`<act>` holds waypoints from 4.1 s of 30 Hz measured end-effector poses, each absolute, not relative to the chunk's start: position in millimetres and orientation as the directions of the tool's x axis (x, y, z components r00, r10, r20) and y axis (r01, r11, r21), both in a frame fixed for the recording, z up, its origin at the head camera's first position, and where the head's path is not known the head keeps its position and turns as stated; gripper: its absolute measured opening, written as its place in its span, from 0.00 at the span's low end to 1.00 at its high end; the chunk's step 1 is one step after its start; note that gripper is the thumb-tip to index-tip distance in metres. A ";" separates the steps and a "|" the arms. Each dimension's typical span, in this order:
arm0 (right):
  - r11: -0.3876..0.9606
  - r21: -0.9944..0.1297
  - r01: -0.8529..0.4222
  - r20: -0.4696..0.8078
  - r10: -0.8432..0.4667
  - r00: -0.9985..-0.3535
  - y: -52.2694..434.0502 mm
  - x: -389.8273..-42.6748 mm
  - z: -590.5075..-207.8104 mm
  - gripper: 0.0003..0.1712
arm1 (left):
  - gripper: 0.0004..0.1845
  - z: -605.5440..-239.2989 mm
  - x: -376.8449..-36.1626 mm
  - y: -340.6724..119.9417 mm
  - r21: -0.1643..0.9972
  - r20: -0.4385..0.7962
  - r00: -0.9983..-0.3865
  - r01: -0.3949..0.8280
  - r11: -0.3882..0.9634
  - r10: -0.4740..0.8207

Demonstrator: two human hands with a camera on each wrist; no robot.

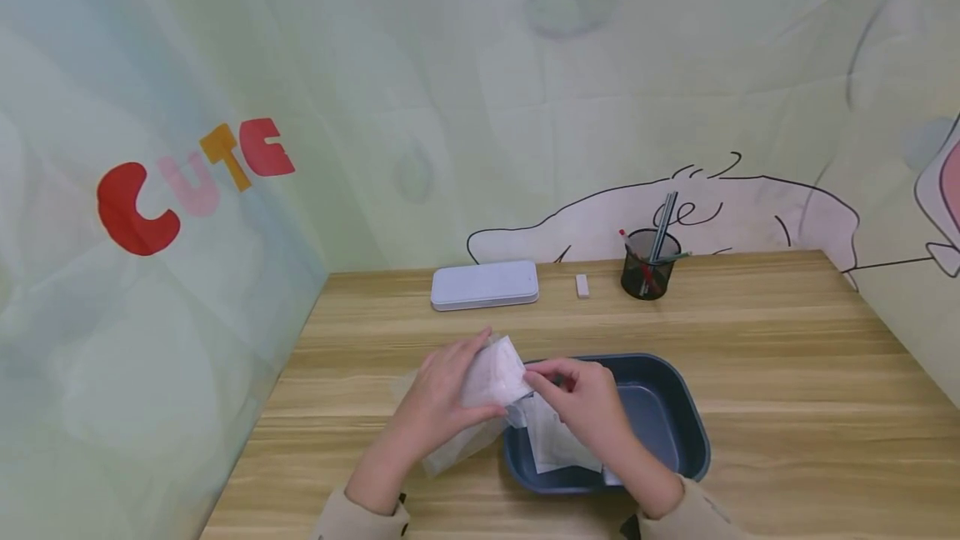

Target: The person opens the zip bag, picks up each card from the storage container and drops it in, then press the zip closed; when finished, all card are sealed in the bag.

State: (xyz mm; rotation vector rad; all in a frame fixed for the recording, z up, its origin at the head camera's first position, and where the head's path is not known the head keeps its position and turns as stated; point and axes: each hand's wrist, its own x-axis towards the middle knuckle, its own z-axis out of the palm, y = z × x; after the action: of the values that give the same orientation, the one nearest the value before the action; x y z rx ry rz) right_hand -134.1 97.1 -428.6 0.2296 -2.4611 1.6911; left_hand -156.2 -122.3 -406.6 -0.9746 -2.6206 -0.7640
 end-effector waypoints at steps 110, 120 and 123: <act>0.655 -0.705 -0.272 0.283 -0.092 -0.955 195.6 -120.1 -394.4 0.08 | 0.52 -406.8 -153.2 -127.3 0.412 0.374 -0.786 0.617 0.671 0.493; 0.475 -0.865 -0.161 0.185 0.003 -0.983 185.9 -122.3 -386.3 0.11 | 0.53 -407.5 -152.9 -127.5 0.407 0.379 -0.783 0.620 0.671 0.493; 0.436 -0.893 -0.112 0.131 0.013 -0.991 183.5 -122.5 -385.4 0.14 | 0.53 -407.0 -152.5 -127.4 0.410 0.379 -0.783 0.620 0.669 0.493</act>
State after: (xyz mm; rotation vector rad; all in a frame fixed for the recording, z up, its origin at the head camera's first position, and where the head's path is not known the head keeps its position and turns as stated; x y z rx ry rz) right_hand -122.5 183.5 -385.4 0.0889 -2.5599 1.6057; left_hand -152.5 -127.4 -407.0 -0.8989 -2.6481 -0.7799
